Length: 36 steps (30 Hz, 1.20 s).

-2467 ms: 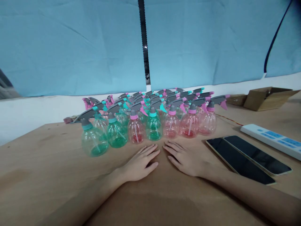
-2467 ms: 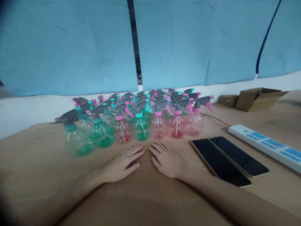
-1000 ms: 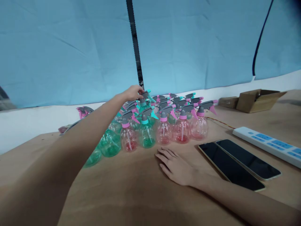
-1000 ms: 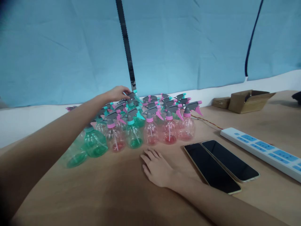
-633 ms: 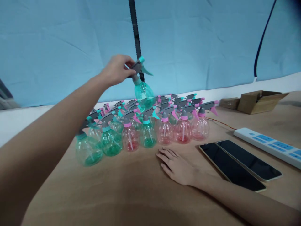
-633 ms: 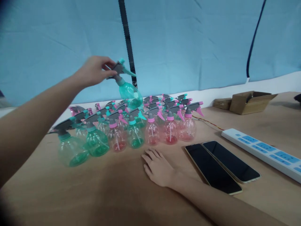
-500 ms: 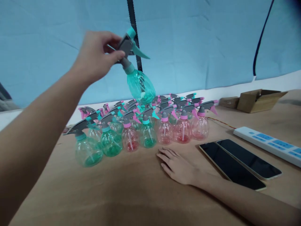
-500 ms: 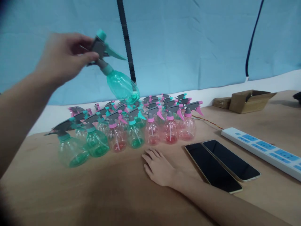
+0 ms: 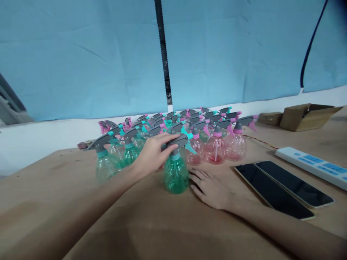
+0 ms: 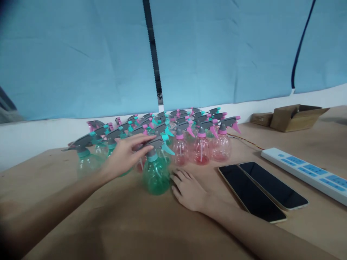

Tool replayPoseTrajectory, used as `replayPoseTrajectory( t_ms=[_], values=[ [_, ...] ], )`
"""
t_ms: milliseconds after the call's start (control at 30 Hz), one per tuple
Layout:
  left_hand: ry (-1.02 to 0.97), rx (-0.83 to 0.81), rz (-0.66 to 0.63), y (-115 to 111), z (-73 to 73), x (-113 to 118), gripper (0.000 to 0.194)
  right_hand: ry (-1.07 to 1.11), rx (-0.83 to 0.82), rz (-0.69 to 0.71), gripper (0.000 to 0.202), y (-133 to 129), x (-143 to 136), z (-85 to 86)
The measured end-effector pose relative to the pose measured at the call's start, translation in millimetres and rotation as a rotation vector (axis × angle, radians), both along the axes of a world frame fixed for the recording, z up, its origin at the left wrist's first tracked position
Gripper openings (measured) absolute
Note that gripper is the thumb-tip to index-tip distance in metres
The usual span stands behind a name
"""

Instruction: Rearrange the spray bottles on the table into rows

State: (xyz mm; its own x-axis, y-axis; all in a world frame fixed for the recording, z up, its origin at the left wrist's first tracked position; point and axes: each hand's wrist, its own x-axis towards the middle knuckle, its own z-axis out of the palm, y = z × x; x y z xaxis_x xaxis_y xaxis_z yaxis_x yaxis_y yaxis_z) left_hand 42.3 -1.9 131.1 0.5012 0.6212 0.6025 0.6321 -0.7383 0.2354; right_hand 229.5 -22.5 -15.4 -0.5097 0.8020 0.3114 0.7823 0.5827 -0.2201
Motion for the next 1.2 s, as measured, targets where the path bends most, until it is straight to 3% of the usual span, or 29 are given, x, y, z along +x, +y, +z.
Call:
replayPoseTrajectory(
  t_ms=[167, 367, 533, 833, 1033, 1200],
  values=[
    [-0.103, -0.098, 0.005, 6.6, -6.3, -2.7, 0.028, 0.027, 0.037, 0.023, 0.041, 1.5, 1.1, -2.9],
    [-0.433, -0.323, -0.064, 19.2, -24.0, -2.9, 0.032, 0.020, 0.038, 0.023, 0.040, 1.6, 1.2, -3.1],
    [-0.613, -0.399, -0.080, 25.8, -34.7, 0.4, 0.026, -0.002, 0.028, 0.014, 0.041, 0.9, 1.2, -2.2],
    [-0.671, -0.438, -0.122, 26.1, -38.7, -1.2, 0.036, 0.001, 0.030, 0.017, 0.041, 1.0, 1.1, -1.4],
    [-0.612, -0.671, -0.336, 43.0, -49.2, -4.3, 0.066, 0.004, 0.024, 0.010, 0.041, -0.1, 0.6, -0.7],
    [-0.497, -0.842, -0.363, 61.5, -48.8, 3.9, 0.054, -0.003, 0.021, 0.009, 0.040, 0.2, 0.8, -0.8]
  ],
)
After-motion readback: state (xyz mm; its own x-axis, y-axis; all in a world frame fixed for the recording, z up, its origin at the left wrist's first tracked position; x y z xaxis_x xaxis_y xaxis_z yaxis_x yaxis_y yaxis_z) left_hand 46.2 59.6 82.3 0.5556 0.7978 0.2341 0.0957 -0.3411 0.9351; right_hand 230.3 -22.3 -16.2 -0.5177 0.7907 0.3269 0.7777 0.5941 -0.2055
